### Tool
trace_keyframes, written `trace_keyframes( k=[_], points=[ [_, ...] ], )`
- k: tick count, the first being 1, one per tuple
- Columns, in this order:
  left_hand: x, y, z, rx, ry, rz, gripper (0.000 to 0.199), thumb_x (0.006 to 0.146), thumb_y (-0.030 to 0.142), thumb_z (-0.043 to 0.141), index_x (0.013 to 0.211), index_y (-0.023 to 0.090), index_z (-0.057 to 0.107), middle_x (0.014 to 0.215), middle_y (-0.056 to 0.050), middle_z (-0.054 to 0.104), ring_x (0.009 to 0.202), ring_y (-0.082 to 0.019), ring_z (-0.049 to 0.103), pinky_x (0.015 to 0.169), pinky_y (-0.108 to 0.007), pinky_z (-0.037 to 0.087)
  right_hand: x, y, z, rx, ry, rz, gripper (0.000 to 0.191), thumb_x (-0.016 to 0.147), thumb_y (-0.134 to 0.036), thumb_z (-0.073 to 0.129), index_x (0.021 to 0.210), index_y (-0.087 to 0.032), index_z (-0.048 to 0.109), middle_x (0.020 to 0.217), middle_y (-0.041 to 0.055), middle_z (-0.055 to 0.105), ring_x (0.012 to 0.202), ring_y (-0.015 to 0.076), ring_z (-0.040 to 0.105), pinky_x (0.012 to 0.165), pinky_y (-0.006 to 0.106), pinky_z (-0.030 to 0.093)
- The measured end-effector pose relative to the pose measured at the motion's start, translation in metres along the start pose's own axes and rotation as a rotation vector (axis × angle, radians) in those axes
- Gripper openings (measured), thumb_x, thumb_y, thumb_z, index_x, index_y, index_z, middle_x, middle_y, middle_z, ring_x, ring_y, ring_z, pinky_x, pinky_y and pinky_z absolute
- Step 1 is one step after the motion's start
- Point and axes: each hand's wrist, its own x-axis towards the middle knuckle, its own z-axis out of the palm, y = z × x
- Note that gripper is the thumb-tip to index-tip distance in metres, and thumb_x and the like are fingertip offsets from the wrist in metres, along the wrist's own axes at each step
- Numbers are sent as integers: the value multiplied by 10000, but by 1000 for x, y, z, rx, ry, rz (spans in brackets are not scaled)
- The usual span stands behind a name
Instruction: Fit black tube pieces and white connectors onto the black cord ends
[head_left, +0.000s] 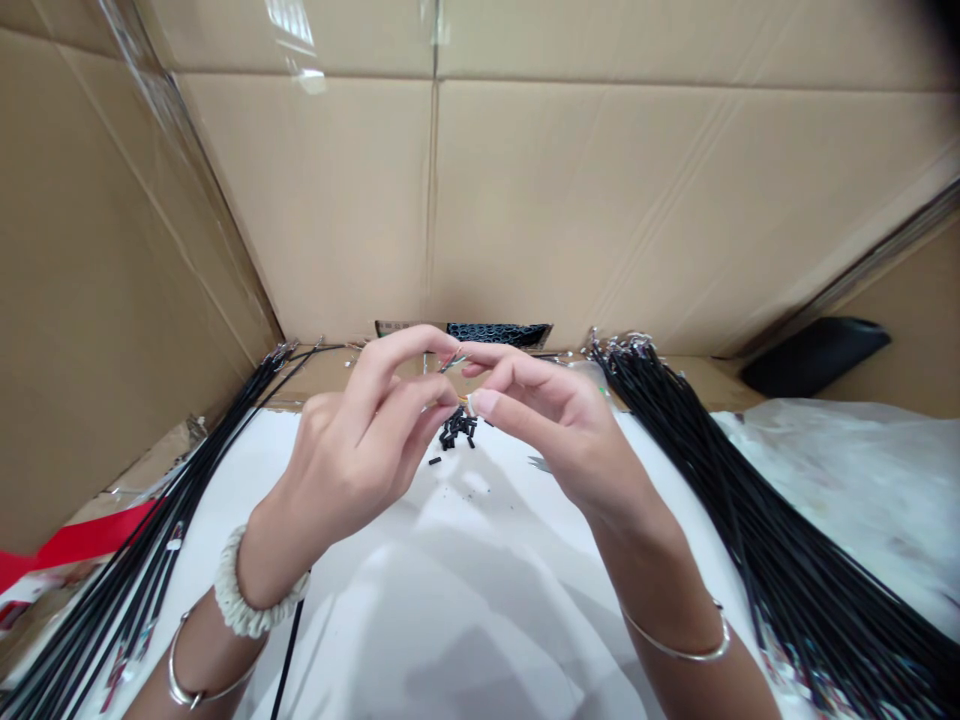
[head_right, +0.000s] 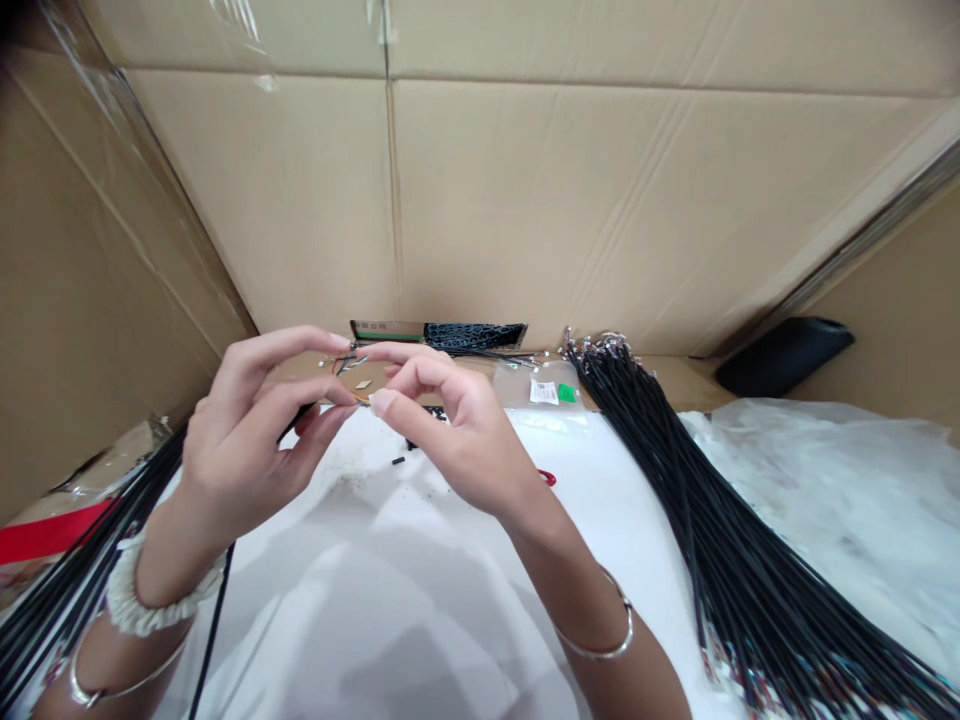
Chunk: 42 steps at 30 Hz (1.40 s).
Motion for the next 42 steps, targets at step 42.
trace_keyframes(
  k=[42],
  points=[
    [0,0,3,-148,100,-147,72,962,148,633,984,201,589,1223,-85,671,552,-41,526,423,-200,412,-2,8,9,-142,42,-246,127,918,-164,662,985,-271,676,1345,41,658,1347,261,542,1042,459,460]
  ],
)
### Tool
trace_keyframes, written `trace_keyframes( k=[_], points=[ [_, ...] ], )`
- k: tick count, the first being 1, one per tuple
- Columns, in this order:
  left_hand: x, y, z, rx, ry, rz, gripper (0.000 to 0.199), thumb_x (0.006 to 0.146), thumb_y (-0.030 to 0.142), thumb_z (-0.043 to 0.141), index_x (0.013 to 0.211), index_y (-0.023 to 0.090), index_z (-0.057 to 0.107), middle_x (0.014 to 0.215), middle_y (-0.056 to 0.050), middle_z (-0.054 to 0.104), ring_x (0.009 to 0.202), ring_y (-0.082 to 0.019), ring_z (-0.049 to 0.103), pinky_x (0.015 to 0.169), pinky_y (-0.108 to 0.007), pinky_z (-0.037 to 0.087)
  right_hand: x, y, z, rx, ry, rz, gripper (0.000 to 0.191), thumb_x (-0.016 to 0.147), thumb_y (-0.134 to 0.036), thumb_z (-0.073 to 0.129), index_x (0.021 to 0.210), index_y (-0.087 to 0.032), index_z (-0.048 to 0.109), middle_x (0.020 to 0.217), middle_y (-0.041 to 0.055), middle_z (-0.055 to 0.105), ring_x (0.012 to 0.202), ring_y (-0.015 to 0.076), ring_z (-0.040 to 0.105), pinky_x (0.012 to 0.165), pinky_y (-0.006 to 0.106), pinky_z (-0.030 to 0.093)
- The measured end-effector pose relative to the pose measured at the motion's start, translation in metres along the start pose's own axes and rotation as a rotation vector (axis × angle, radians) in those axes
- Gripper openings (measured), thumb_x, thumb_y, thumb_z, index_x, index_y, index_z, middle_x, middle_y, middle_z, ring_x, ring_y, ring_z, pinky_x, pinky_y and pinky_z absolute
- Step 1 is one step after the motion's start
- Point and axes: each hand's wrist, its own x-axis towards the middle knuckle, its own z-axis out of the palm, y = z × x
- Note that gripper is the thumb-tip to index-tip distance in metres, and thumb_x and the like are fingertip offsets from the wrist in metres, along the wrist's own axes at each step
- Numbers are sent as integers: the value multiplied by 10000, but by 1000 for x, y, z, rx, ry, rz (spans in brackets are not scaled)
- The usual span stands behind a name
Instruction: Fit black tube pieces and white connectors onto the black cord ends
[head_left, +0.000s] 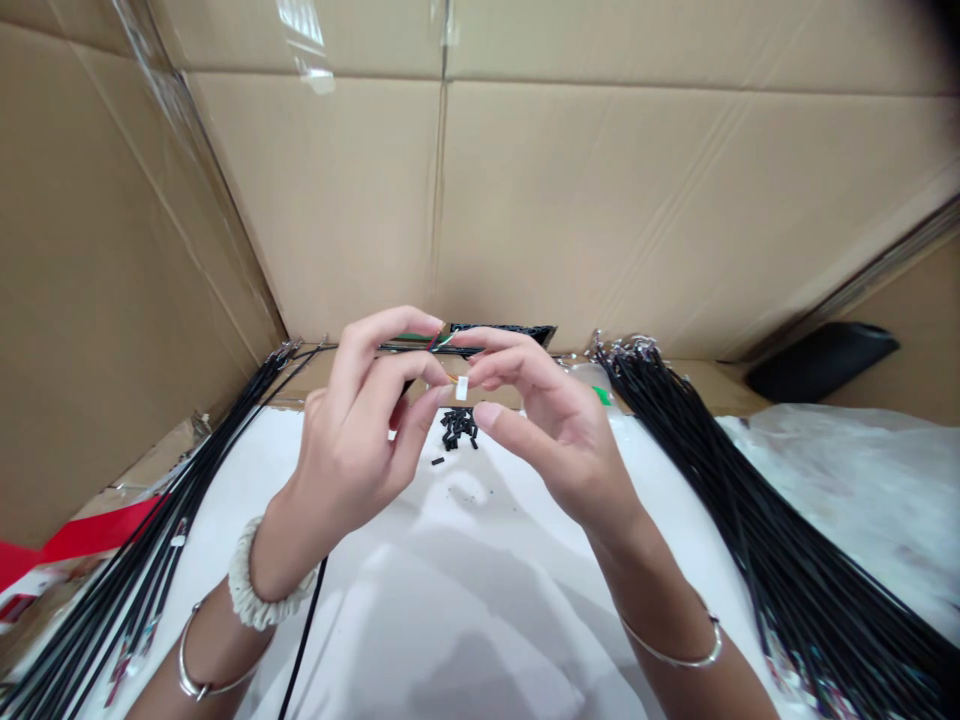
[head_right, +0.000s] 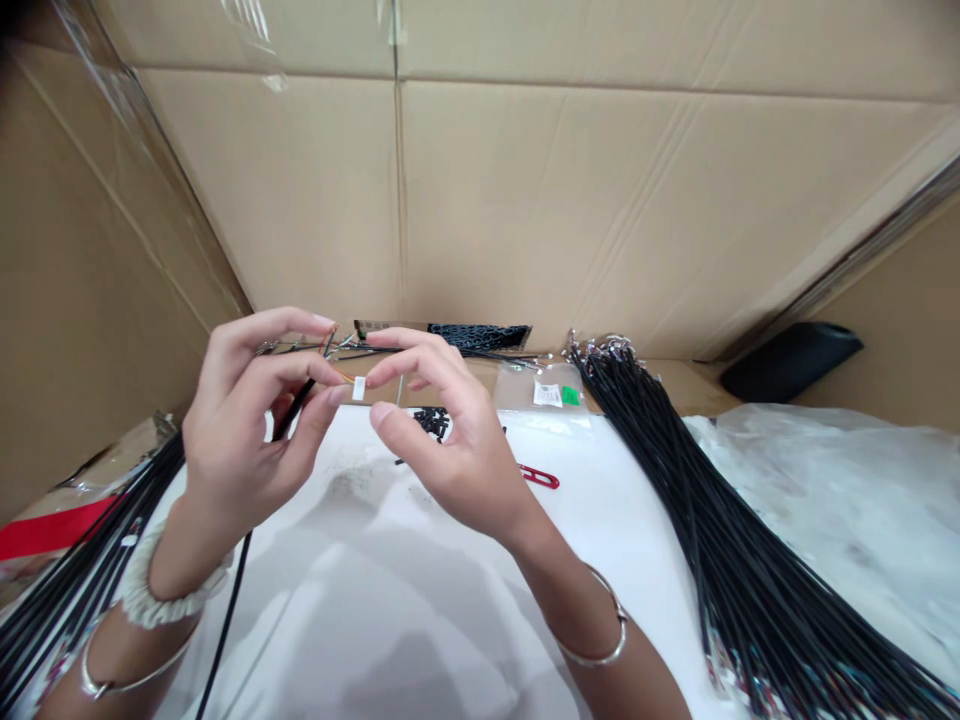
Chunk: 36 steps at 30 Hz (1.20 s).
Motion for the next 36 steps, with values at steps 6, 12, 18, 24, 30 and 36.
trace_keyframes(
  k=[6,12,18,24,30,36],
  points=[
    [-1,1,1,-43,-10,-42,54,960,167,643,980,195,601,1223,-80,663,571,-43,539,423,-198,408,1,0,3,-108,87,-76,55,945,-201,661,962,-251,676,1297,63,666,1286,226,578,1046,426,472],
    [0,3,0,-65,-24,-59,62,959,160,641,969,207,600,1215,-77,663,628,-71,587,433,-213,438,2,0,4,-136,118,-105,54,962,-212,653,950,-251,688,1264,70,675,1229,212,609,1050,413,475],
    [-1,4,0,-65,18,-64,78,956,154,650,975,215,606,1204,-78,664,747,-111,652,481,-227,510,3,3,7,-207,122,-144,80,960,-199,646,909,-256,668,1280,78,681,1200,231,616,1075,458,466],
    [0,4,5,-24,100,-44,127,948,106,637,1007,215,608,1139,-75,669,759,-116,644,474,-215,492,-1,-1,14,-294,135,-230,116,931,-143,633,908,-255,655,1266,93,702,1157,259,623,1018,474,491],
    [2,1,4,-1,107,26,194,930,51,614,1007,225,653,1145,-81,647,827,-130,653,486,-204,482,-2,1,13,-230,140,-192,103,947,-167,631,909,-261,650,1273,76,706,1143,254,631,1022,486,496],
    [0,-1,1,42,67,54,267,902,18,594,1014,237,700,1190,-100,644,799,-138,673,470,-221,495,0,3,10,-167,143,-166,96,957,-184,639,911,-266,659,1287,60,698,1195,245,621,1068,484,481]
  ],
)
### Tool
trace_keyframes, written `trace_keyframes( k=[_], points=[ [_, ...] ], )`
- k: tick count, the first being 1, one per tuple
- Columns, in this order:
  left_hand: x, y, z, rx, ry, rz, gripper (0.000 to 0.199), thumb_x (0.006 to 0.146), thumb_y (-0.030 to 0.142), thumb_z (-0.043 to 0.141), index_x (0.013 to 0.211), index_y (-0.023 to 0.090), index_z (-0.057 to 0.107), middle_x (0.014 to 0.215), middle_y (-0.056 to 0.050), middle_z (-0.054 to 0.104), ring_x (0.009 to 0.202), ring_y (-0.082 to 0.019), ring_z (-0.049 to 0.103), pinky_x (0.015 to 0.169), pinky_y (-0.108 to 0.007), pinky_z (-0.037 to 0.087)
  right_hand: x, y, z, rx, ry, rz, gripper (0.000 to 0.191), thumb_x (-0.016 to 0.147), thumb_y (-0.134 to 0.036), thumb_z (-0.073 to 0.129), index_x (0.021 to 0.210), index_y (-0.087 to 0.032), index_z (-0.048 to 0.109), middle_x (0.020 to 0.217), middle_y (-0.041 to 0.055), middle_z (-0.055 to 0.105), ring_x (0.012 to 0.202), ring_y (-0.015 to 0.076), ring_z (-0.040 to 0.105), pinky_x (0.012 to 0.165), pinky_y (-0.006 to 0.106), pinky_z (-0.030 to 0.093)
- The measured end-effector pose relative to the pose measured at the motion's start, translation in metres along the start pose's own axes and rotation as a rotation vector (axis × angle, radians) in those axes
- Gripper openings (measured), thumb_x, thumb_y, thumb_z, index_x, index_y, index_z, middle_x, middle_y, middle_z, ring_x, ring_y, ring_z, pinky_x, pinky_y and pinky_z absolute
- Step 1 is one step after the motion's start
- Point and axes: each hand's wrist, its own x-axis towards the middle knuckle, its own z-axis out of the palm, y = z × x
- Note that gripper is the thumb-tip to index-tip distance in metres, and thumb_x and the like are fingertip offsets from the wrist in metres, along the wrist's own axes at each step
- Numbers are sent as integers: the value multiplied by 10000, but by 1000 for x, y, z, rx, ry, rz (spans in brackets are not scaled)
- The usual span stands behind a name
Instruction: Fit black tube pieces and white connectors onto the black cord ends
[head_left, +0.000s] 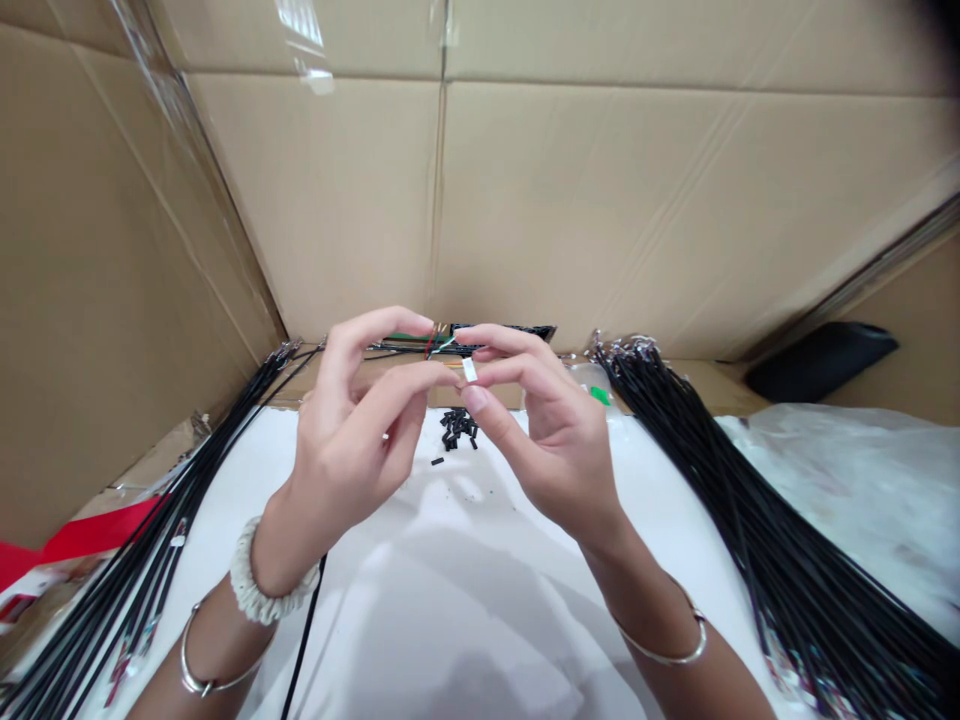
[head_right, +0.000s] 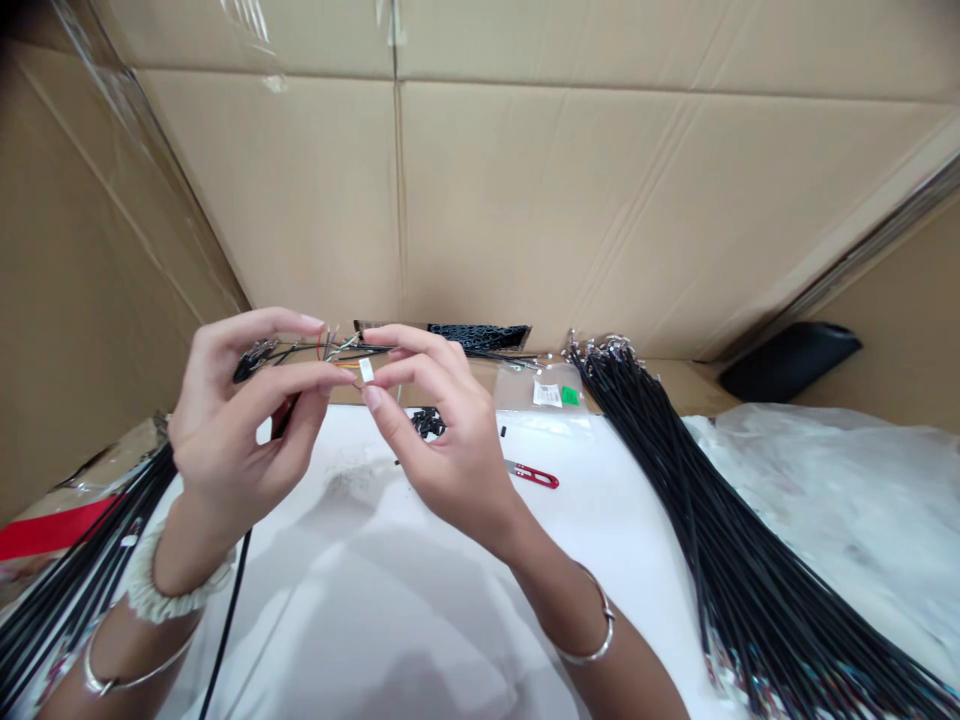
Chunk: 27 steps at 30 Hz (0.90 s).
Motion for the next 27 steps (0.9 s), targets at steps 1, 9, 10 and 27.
trace_keyframes(
  k=[1,9,10,27],
  points=[
    [0,0,-1,7,-13,3,257,897,24,604,1018,229,700,1204,-110,642,764,-127,665,457,-219,489,0,0,0,5,-2,-1,97,956,-180,641,913,-265,660,1287,60,698,1194,241,621,1070,480,479],
    [5,0,-10,-13,-91,-21,85,934,192,688,1005,235,703,1257,-115,643,825,-160,693,428,-224,506,0,-3,-2,-11,-27,-11,100,949,-175,645,924,-269,669,1317,51,690,1199,253,620,1072,495,478],
    [5,0,-11,-20,-92,-20,82,937,188,686,997,242,703,1246,-108,648,839,-165,695,436,-229,514,0,-3,-2,-10,-32,-11,104,948,-171,645,923,-269,670,1317,52,691,1210,254,618,1074,496,477],
    [4,-5,-14,-63,-163,52,92,939,153,671,976,237,671,1252,-105,633,754,-136,687,482,-250,513,4,1,-8,225,-109,255,116,960,-316,654,865,-256,680,1286,38,689,1231,241,617,964,408,518]
  ],
)
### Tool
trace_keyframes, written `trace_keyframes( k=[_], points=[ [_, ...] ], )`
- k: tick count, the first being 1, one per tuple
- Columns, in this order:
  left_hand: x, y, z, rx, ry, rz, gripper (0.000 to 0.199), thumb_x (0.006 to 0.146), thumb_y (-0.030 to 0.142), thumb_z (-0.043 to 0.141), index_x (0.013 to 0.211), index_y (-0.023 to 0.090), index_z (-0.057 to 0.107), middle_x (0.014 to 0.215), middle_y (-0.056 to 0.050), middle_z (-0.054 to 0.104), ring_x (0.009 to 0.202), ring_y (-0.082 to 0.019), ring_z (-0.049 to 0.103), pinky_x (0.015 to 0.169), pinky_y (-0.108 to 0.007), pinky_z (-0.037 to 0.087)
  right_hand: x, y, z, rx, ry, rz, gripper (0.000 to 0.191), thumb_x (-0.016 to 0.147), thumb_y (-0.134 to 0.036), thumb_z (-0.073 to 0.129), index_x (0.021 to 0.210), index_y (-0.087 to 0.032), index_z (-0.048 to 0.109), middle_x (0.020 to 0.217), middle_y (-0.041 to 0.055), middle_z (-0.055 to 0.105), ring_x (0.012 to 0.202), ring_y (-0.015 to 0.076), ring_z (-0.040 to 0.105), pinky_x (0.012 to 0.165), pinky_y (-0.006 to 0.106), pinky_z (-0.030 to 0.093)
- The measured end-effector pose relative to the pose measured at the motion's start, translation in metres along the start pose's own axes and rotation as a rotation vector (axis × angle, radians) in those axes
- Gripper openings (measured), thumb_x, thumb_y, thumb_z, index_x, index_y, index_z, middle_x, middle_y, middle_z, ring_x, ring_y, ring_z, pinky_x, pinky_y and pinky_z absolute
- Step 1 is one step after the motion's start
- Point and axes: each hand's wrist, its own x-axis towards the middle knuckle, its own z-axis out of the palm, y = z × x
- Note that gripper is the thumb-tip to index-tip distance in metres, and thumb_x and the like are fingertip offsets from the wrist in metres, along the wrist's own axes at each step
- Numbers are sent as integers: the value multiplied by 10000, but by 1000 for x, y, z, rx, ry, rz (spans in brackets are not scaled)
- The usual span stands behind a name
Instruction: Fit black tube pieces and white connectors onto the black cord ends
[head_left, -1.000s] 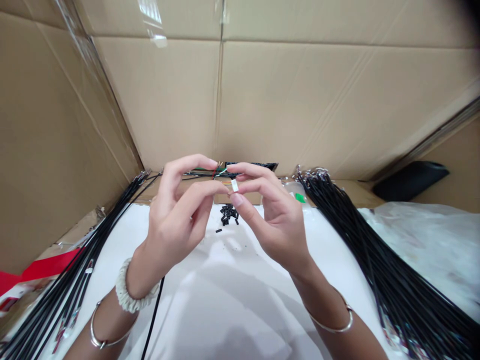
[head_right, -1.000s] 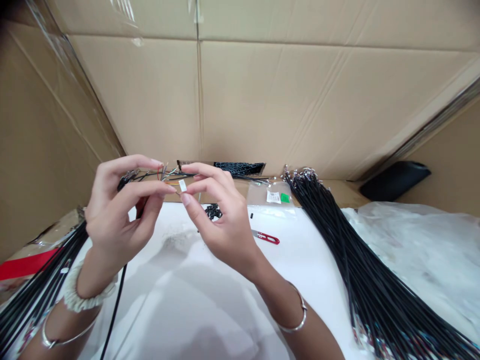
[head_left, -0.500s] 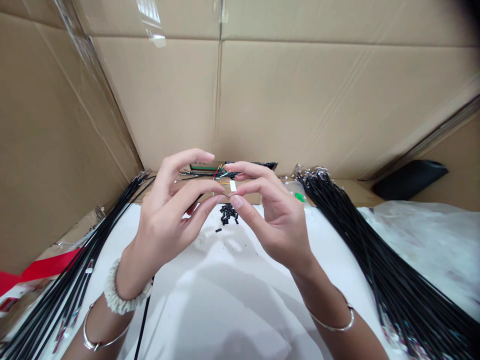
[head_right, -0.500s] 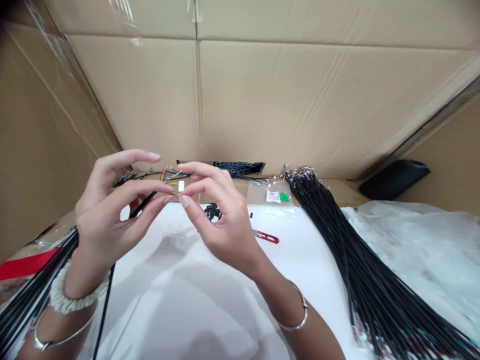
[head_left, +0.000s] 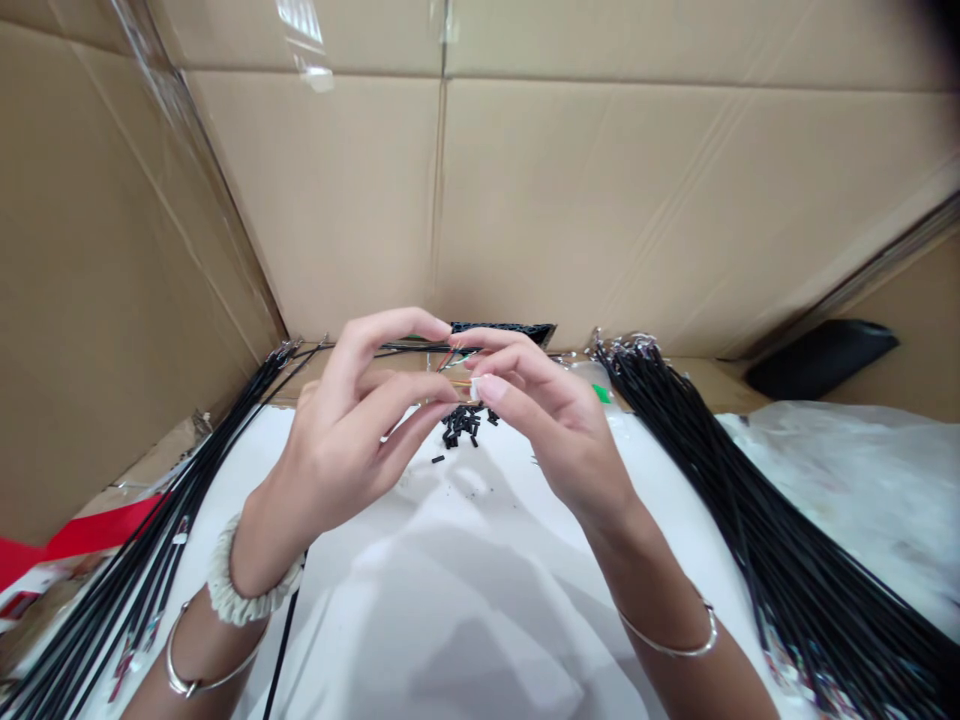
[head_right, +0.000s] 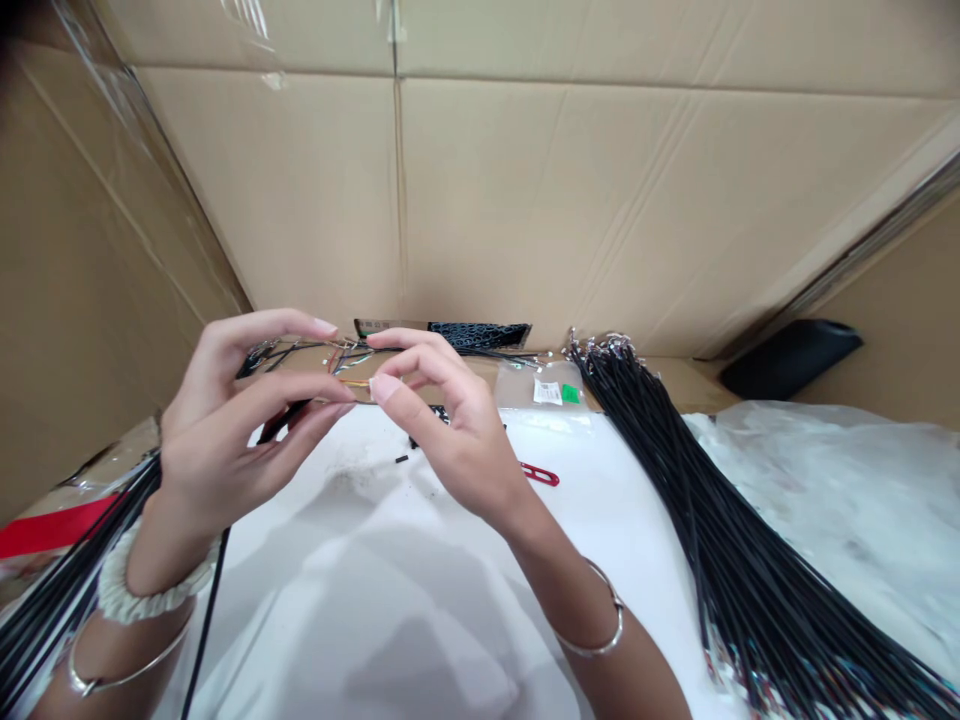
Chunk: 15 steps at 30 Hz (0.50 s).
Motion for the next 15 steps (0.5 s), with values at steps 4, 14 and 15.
trace_keyframes(
  k=[4,14,15],
  points=[
    [0,2,0,25,-14,30,107,932,142,682,978,232,645,1254,-94,643,738,-127,700,477,-245,507,1,-1,-2,56,-37,43,155,958,-287,659,809,-247,674,1281,24,684,1201,211,621,960,370,510],
    [2,7,0,127,15,107,170,913,83,676,1009,218,638,1249,-70,673,622,-65,639,481,-220,536,4,-2,-8,142,-203,168,282,973,-398,624,744,-234,632,1304,41,661,1275,256,567,1046,436,445],
    [2,8,-1,130,15,111,168,911,85,682,1010,214,640,1247,-72,674,666,-75,659,491,-212,543,4,-2,-9,147,-213,172,287,974,-403,621,742,-234,632,1304,46,657,1273,256,562,1045,434,441]
  ],
)
